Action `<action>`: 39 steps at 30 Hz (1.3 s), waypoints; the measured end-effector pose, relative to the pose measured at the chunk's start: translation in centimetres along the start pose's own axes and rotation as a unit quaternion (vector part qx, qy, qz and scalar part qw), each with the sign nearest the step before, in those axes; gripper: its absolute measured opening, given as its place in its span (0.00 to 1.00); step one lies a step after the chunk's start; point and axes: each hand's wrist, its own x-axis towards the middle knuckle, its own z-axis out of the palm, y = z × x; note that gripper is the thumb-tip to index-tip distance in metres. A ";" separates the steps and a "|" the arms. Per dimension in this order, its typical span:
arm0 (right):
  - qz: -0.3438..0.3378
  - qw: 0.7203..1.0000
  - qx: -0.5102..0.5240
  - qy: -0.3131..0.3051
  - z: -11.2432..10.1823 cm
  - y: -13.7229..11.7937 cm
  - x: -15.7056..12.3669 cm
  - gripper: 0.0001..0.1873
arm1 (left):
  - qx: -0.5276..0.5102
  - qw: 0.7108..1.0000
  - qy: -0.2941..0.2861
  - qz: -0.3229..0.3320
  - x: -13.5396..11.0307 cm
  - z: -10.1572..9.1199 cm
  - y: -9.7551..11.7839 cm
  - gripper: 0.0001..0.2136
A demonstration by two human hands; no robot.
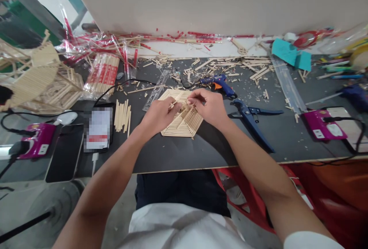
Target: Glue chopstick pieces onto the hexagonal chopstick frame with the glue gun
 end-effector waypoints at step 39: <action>-0.116 0.984 0.028 -0.134 0.2 -1.2 -0.1 0.42 | -0.579 0.811 -0.012 -0.078 1.2 2.1 -0.9 0.28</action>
